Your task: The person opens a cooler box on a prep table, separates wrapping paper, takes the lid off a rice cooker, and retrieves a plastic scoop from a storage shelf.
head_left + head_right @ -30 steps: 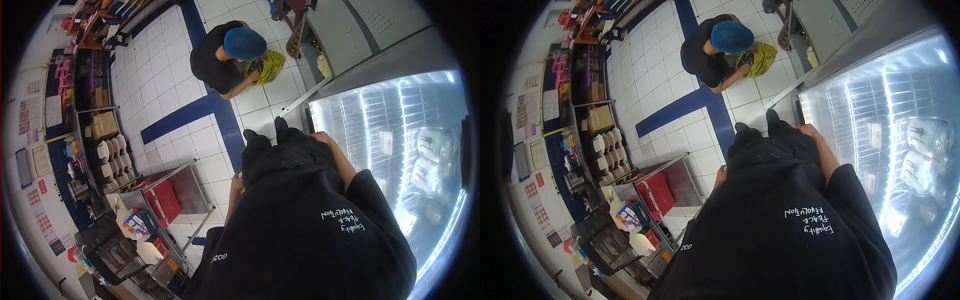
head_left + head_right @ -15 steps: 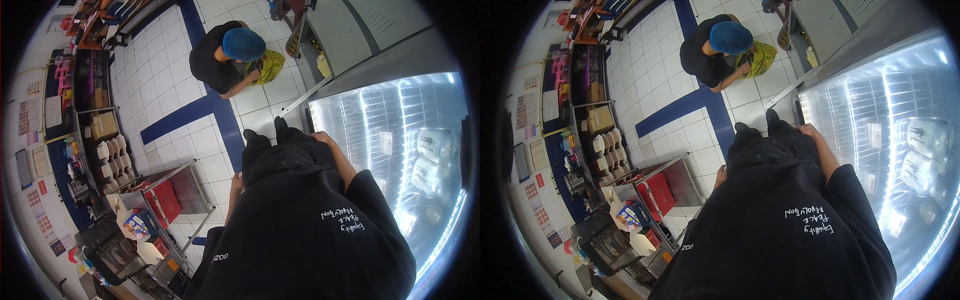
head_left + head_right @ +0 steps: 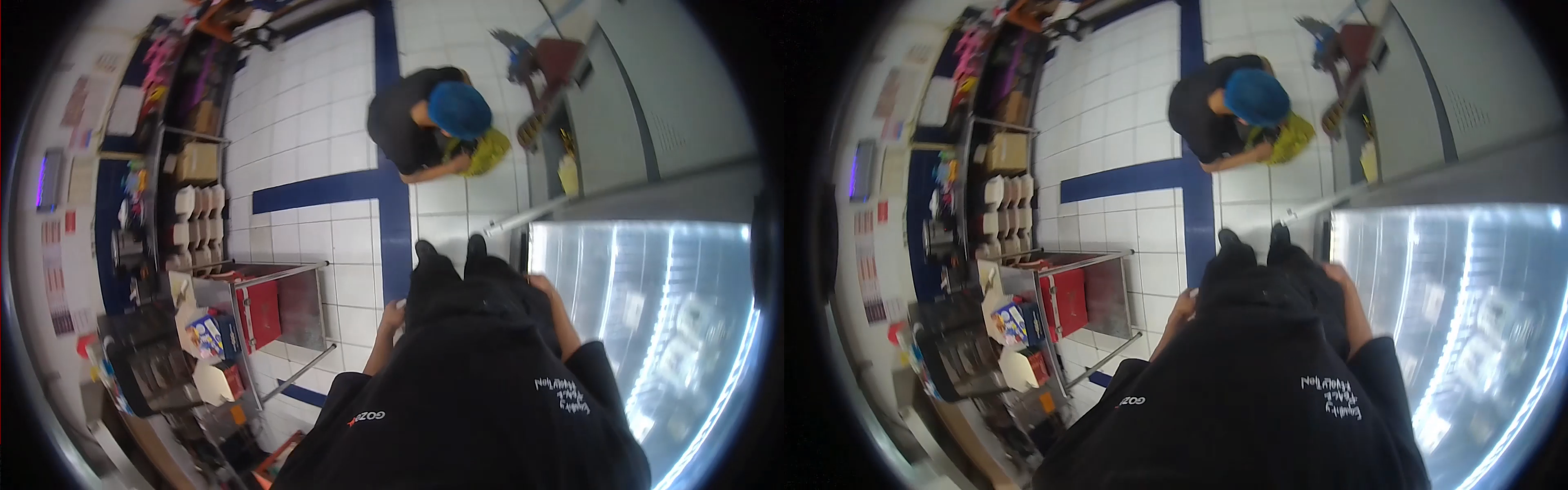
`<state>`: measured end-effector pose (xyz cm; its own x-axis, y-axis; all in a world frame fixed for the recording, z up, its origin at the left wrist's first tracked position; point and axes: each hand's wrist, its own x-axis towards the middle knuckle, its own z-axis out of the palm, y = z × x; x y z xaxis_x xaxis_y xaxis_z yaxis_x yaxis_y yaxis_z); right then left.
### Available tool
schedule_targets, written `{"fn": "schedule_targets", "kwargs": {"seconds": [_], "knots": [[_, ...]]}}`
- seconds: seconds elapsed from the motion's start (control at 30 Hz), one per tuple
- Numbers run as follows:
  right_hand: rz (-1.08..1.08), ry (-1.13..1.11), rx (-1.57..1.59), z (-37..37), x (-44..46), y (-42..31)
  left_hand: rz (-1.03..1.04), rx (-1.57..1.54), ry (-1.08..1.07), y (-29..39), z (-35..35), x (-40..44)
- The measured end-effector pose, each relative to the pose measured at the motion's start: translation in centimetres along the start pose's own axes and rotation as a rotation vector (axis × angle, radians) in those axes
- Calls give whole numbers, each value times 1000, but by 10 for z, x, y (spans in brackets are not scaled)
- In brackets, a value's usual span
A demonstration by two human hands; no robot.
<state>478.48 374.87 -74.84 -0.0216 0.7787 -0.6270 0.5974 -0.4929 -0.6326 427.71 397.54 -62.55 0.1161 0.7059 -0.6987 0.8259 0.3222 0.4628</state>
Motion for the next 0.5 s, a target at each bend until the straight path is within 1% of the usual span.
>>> {"fn": "schedule_targets", "kwargs": {"seconds": [0.03, 0.07, 0.1, 0.13, 0.17, 0.2, 0.27, 0.3, 0.37, 0.4, 0.47, 0.5], "knots": [[-209, 75, 11, -5, -9, -11, -20, -8, 8, 11, -7, -5], [-157, 74, -54, -1, -6, -3, -43, -17, 9, 24, -14, -12], [-72, -11, 136, -13, -12, -18, -31, -54, 40, 35, -23, -15], [-143, 35, 603, 23, 6, 37, -38, 15, 115, 48, -33, -18], [-92, 3, 361, 12, -8, 17, -46, 82, 191, 62, -45, -20], [-71, -18, 252, -2, -15, 1, -37, 95, 203, 84, -61, -26], [-63, -52, 121, -23, -20, -24, 38, 57, 263, 109, -80, -19], [-70, -69, 77, -32, -22, -36, 41, 37, 288, 129, -90, -22], [-76, -103, 64, -50, -25, -67, 213, 88, 308, 186, -112, -37], [-71, -124, 131, -62, -28, -88, 221, 76, 331, 209, -119, -40], [-21, -182, 534, -72, -46, -117, 410, -10, 265, 249, -125, -47], [47, -251, 952, -80, -51, -129, 445, -52, 240, 267, -124, -53]]}}
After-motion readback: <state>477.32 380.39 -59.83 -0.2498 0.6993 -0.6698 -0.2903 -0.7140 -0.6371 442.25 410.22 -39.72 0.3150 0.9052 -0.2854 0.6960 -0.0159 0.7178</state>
